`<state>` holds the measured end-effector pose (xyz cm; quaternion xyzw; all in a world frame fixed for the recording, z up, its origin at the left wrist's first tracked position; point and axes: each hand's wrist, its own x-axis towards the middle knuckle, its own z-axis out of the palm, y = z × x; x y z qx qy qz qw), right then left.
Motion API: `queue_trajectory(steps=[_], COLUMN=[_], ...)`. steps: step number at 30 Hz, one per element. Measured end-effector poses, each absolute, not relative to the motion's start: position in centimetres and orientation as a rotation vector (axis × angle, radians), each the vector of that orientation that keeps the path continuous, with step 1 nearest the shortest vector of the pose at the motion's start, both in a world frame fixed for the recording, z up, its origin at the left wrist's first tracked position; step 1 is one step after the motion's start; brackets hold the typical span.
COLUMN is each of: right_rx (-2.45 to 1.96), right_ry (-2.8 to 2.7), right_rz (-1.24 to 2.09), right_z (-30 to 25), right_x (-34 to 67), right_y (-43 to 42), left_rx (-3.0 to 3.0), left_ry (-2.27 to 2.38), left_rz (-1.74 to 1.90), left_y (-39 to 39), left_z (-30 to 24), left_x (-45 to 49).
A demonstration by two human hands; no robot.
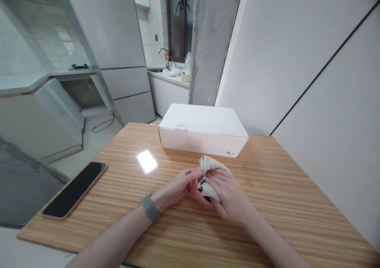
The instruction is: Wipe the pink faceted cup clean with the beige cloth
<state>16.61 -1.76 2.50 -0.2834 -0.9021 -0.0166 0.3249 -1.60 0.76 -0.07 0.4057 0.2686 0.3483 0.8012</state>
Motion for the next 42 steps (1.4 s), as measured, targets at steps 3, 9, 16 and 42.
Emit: queue_trajectory(steps=[3,9,16,42], right_rx=[-0.851,-0.815,-0.502,-0.848], right_ry=[-2.361,-2.326,-2.395,-2.261], right_rz=[-0.111,-0.296,-0.326,-0.389], right_z=[2.4,2.2,2.2,2.4], right_x=[16.4,17.4,17.5,16.2], right_y=[-1.7,-0.9,-1.5,-2.3], left_rx=[0.817,0.667,0.829,0.852], left_ry=[0.541,0.445,0.57,0.669], left_rz=[0.798,1.02,0.925,1.025], left_y=[0.4,-0.6,0.0,-0.6], left_z=[-0.2,0.0,0.7,0.3], left_x=[-1.0,0.4,-1.0,-0.3])
